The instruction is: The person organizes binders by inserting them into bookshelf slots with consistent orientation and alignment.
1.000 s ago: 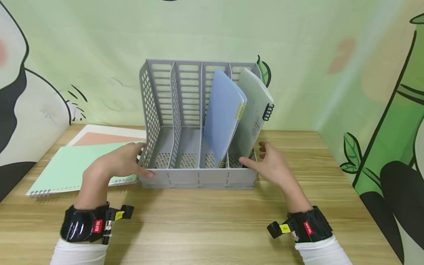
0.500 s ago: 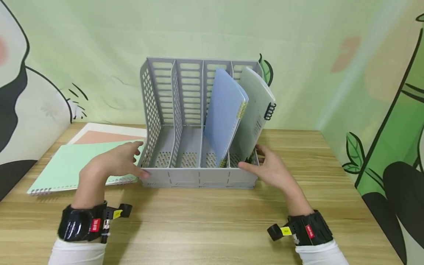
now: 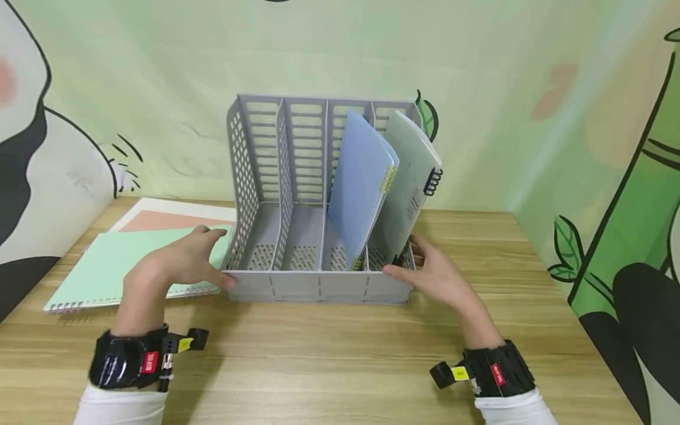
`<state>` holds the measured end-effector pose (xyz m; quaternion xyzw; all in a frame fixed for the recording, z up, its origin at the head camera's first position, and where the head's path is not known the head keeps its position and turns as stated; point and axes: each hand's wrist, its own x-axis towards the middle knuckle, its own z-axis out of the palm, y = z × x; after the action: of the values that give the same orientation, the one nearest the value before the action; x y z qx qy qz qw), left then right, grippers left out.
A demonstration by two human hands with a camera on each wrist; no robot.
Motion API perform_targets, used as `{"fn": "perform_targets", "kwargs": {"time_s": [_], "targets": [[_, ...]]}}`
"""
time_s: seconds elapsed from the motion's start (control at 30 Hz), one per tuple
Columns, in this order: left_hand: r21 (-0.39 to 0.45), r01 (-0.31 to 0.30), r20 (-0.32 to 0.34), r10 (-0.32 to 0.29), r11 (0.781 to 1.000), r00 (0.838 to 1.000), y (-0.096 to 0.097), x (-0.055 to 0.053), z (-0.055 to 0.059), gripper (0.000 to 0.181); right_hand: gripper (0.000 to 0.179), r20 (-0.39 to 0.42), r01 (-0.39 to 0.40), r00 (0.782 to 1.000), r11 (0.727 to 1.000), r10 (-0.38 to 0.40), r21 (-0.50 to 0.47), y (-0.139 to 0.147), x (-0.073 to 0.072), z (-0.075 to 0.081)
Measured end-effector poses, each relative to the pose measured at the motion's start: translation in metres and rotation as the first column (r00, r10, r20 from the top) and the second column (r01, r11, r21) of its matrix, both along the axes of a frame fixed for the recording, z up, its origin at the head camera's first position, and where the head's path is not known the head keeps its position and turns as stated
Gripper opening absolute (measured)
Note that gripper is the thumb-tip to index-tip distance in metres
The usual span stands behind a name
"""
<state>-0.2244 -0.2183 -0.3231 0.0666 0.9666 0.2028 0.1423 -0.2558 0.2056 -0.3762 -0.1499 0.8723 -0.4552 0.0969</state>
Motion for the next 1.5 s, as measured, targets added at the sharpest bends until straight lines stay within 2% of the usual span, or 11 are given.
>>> {"fn": "perform_targets", "kwargs": {"time_s": [0.17,0.43,0.93,1.03,1.3,1.5], "targets": [[-0.018,-0.002,0.003,0.002,1.0,1.0,-0.002,0.0,-0.001,0.111,0.097,-0.002,0.003,1.0,1.0,-0.003,-0.003,0.002,0.001,-0.001],[-0.028,-0.01,-0.01,0.009,1.0,1.0,-0.007,0.005,-0.008,0.108,0.095,-0.007,-0.01,1.0,1.0,0.01,-0.029,0.0,0.002,0.0],[-0.105,0.036,-0.058,-0.043,0.994,0.997,-0.019,0.013,-0.029,0.101,0.097,0.019,0.011,1.0,0.999,-0.01,-0.042,0.003,0.001,-0.006],[-0.115,0.048,-0.069,-0.056,0.992,0.996,-0.024,0.016,-0.033,0.101,0.097,0.021,0.006,1.0,0.999,-0.005,-0.047,0.003,0.0,-0.006],[-0.154,0.046,-0.044,-0.054,0.987,0.998,-0.047,0.023,-0.042,0.103,0.098,0.02,-0.001,1.0,0.999,0.002,-0.048,0.003,-0.001,-0.004],[-0.155,0.039,-0.061,-0.049,0.987,0.997,-0.062,0.024,-0.047,0.104,0.096,0.013,-0.012,1.0,0.997,0.013,-0.073,0.004,-0.002,-0.004]]}}
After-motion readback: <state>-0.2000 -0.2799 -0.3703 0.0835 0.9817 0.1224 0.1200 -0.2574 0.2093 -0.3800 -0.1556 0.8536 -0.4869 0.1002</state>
